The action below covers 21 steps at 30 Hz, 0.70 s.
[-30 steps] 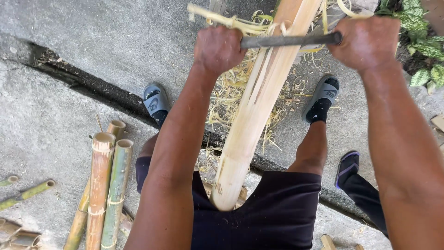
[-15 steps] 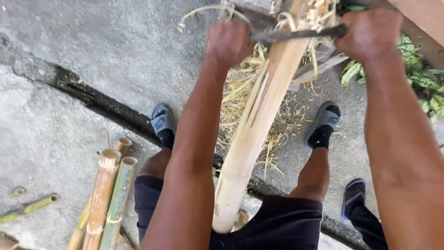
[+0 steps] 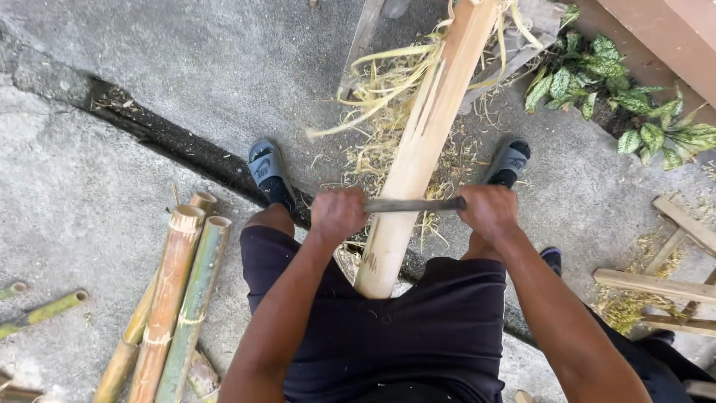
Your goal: Scraping the outer layer of a bamboo stalk using a metal tool.
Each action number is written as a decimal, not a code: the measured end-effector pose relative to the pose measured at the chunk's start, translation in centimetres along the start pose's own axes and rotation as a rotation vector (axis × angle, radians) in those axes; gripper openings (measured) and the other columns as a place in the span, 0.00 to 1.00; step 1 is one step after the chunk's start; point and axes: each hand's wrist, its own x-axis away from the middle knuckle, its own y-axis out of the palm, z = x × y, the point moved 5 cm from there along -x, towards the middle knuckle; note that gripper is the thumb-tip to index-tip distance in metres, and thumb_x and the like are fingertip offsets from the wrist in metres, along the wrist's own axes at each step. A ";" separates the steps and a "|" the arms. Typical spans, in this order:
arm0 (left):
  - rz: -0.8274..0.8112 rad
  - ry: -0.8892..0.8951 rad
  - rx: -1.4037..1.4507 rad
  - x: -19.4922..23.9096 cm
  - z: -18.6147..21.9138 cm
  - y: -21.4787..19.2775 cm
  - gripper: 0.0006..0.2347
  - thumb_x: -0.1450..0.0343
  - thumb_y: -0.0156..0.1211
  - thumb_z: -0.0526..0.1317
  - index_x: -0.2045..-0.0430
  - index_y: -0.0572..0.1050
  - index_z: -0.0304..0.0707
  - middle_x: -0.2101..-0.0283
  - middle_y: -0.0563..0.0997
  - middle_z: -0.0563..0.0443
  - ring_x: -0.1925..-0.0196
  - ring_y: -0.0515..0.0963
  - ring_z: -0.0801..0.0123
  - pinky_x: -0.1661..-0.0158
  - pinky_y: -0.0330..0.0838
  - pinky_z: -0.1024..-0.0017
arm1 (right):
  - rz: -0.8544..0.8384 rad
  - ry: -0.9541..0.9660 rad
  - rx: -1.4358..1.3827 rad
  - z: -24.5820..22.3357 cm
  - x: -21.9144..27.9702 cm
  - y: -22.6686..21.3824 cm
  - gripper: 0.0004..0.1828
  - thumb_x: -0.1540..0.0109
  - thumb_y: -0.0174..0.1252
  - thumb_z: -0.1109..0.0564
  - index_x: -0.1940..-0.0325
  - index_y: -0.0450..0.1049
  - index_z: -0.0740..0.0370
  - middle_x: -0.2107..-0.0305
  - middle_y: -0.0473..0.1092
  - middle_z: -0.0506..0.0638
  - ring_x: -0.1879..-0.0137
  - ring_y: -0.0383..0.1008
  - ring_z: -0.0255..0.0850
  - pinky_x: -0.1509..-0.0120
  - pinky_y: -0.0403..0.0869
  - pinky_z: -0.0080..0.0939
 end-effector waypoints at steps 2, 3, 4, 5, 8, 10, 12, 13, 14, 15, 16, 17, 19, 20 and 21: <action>0.631 0.287 0.095 1.5 1.0 -1.5 0.14 0.24 0.50 0.45 0.82 0.71 0.45 0.85 0.68 0.57 0.84 0.63 0.74 0.84 0.61 0.68 | 0.333 -0.110 0.015 0.7 1.2 2.1 0.05 0.47 0.66 0.49 0.71 0.78 0.48 0.77 0.75 0.45 0.69 0.76 0.44 0.62 0.75 0.49; 0.636 0.288 0.099 0.1 1.1 -2.5 0.14 0.24 0.50 0.45 0.82 0.71 0.45 0.85 0.68 0.57 0.84 0.63 0.74 0.84 0.61 0.68 | 0.334 -0.107 0.021 1.0 0.3 1.2 0.05 0.47 0.66 0.49 0.71 0.78 0.48 0.77 0.75 0.45 0.69 0.76 0.44 0.62 0.75 0.49; 0.385 0.220 0.067 -1.6 1.0 -2.2 0.15 0.24 0.50 0.44 0.83 0.73 0.44 0.86 0.71 0.56 0.87 0.66 0.75 0.87 0.62 0.68 | 0.214 -0.020 0.037 1.6 -0.4 1.5 0.07 0.42 0.64 0.46 0.67 0.78 0.48 0.76 0.76 0.45 0.70 0.77 0.42 0.64 0.76 0.48; 0.133 0.152 0.033 -3.3 1.0 -1.6 0.15 0.24 0.49 0.42 0.84 0.74 0.44 0.87 0.73 0.56 0.90 0.69 0.75 0.90 0.63 0.67 | 0.093 0.065 0.054 2.4 -1.2 1.7 0.09 0.37 0.62 0.43 0.63 0.78 0.47 0.75 0.76 0.46 0.71 0.78 0.40 0.66 0.77 0.46; -0.001 0.121 0.025 -8.0 1.1 -5.0 0.13 0.26 0.49 0.44 0.81 0.74 0.45 0.86 0.75 0.53 0.88 0.69 0.73 0.88 0.64 0.67 | 0.208 -0.024 0.097 4.2 -3.8 -1.0 0.10 0.45 0.67 0.46 0.61 0.79 0.44 0.74 0.77 0.44 0.70 0.77 0.40 0.67 0.75 0.48; 0.044 0.135 0.012 -9.9 1.1 -3.8 0.12 0.29 0.50 0.46 0.83 0.73 0.47 0.86 0.73 0.55 0.88 0.66 0.74 0.86 0.61 0.68 | 0.261 -0.028 0.101 5.0 -5.3 -3.1 0.08 0.43 0.66 0.44 0.63 0.80 0.44 0.74 0.76 0.44 0.69 0.77 0.40 0.65 0.74 0.46; 0.091 0.151 -0.003 -12.0 1.3 -4.8 0.11 0.33 0.51 0.48 0.85 0.73 0.49 0.87 0.71 0.57 0.87 0.63 0.76 0.84 0.59 0.69 | 0.317 -0.030 0.105 5.7 -7.0 -5.0 0.08 0.41 0.66 0.43 0.64 0.80 0.45 0.74 0.76 0.43 0.68 0.76 0.39 0.63 0.74 0.44; -0.017 0.112 -0.016 -13.0 1.3 -5.4 0.14 0.28 0.46 0.47 0.85 0.71 0.48 0.87 0.69 0.58 0.88 0.62 0.78 0.87 0.58 0.70 | 0.274 -0.004 0.113 6.2 -7.8 -5.2 0.07 0.41 0.66 0.43 0.65 0.80 0.44 0.76 0.73 0.42 0.72 0.73 0.37 0.69 0.72 0.41; -0.121 0.070 -0.028 -14.0 1.4 -6.0 0.18 0.23 0.40 0.47 0.84 0.70 0.46 0.87 0.66 0.59 0.89 0.61 0.80 0.89 0.58 0.70 | 0.235 0.020 0.126 6.8 -8.7 -5.6 0.07 0.41 0.66 0.44 0.65 0.80 0.44 0.79 0.70 0.41 0.77 0.70 0.34 0.75 0.70 0.38; -0.128 0.072 -0.029 -16.0 1.5 -6.5 0.18 0.23 0.40 0.47 0.84 0.70 0.46 0.87 0.66 0.59 0.89 0.61 0.80 0.89 0.58 0.70 | 0.229 0.022 0.122 7.9 -9.8 -6.3 0.07 0.41 0.66 0.44 0.65 0.80 0.44 0.79 0.70 0.41 0.77 0.70 0.34 0.75 0.70 0.38; -0.073 0.087 -0.036 -18.1 1.6 -7.3 0.19 0.22 0.40 0.47 0.84 0.71 0.46 0.88 0.66 0.59 0.89 0.61 0.80 0.90 0.58 0.70 | 0.219 0.037 0.157 9.0 -11.2 -7.3 0.10 0.36 0.62 0.42 0.66 0.80 0.45 0.82 0.68 0.41 0.80 0.65 0.33 0.77 0.67 0.38; -0.018 0.101 -0.043 -20.2 1.6 -8.1 0.19 0.22 0.40 0.48 0.84 0.71 0.45 0.88 0.65 0.58 0.90 0.61 0.80 0.90 0.59 0.70 | 0.208 0.052 0.193 10.1 -12.7 -8.2 0.15 0.32 0.59 0.40 0.66 0.80 0.46 0.86 0.66 0.40 0.84 0.61 0.32 0.79 0.63 0.38; 0.009 0.112 -0.101 -23.4 1.8 -9.4 0.18 0.23 0.42 0.47 0.81 0.73 0.44 0.87 0.69 0.55 0.90 0.64 0.78 0.90 0.61 0.70 | 0.208 0.049 0.228 11.8 -15.4 -9.9 0.17 0.30 0.57 0.38 0.66 0.79 0.46 0.86 0.66 0.41 0.84 0.60 0.31 0.80 0.62 0.38; 0.044 0.147 -0.169 -25.5 2.2 -10.4 0.17 0.24 0.44 0.47 0.78 0.76 0.42 0.87 0.72 0.51 0.91 0.67 0.76 0.90 0.64 0.69 | 0.217 0.069 0.255 13.0 -16.6 -10.8 0.20 0.28 0.55 0.36 0.65 0.79 0.46 0.86 0.67 0.42 0.84 0.59 0.31 0.80 0.60 0.38; 0.040 0.155 -0.172 -27.2 2.1 -10.1 0.17 0.24 0.44 0.47 0.78 0.76 0.42 0.87 0.72 0.51 0.91 0.67 0.76 0.90 0.64 0.69 | 0.214 0.077 0.248 14.6 -17.9 -10.8 0.20 0.28 0.55 0.36 0.65 0.79 0.46 0.86 0.67 0.42 0.84 0.59 0.31 0.80 0.60 0.38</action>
